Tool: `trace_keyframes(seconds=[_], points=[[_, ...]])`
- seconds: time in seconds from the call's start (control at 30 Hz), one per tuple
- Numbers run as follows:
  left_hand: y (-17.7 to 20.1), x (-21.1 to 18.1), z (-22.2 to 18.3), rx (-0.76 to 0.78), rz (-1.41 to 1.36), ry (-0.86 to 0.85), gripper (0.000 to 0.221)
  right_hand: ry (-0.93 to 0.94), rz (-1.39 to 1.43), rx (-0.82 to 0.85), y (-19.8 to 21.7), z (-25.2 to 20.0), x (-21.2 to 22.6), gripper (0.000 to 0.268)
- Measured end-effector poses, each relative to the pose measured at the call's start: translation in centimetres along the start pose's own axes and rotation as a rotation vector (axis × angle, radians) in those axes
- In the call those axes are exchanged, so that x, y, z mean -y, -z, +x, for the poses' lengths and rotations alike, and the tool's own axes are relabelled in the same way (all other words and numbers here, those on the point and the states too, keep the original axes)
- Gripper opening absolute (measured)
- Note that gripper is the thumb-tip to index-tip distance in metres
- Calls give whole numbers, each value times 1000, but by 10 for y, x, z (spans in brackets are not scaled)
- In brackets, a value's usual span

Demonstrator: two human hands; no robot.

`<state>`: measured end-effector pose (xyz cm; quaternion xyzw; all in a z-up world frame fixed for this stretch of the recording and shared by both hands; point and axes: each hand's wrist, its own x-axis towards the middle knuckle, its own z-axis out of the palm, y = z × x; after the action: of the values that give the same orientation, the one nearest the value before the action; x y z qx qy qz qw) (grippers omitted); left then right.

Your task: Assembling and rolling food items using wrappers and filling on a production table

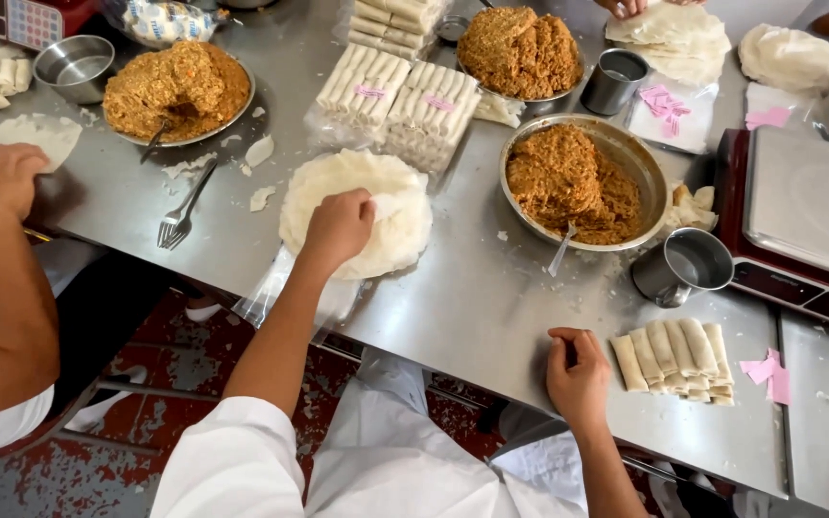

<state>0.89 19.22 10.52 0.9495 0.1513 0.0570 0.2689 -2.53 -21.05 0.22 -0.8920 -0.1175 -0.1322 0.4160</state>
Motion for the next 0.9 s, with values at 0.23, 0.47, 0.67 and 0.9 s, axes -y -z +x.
trace_keyframes(seconds=[0.23,0.47,0.67,0.9], points=[[1,-26,-5,-83,-67,-167,13,69,-38,-26,-6,-4,-6,18],[-1,-42,5,-119,75,-328,18,96,4,-76,-10,-5,-8,15],[41,-138,-78,68,-266,-760,9,-86,603,341,-5,-17,46,75],[0,-154,-71,317,-587,-876,4,-328,838,6,41,-24,-37,23]])
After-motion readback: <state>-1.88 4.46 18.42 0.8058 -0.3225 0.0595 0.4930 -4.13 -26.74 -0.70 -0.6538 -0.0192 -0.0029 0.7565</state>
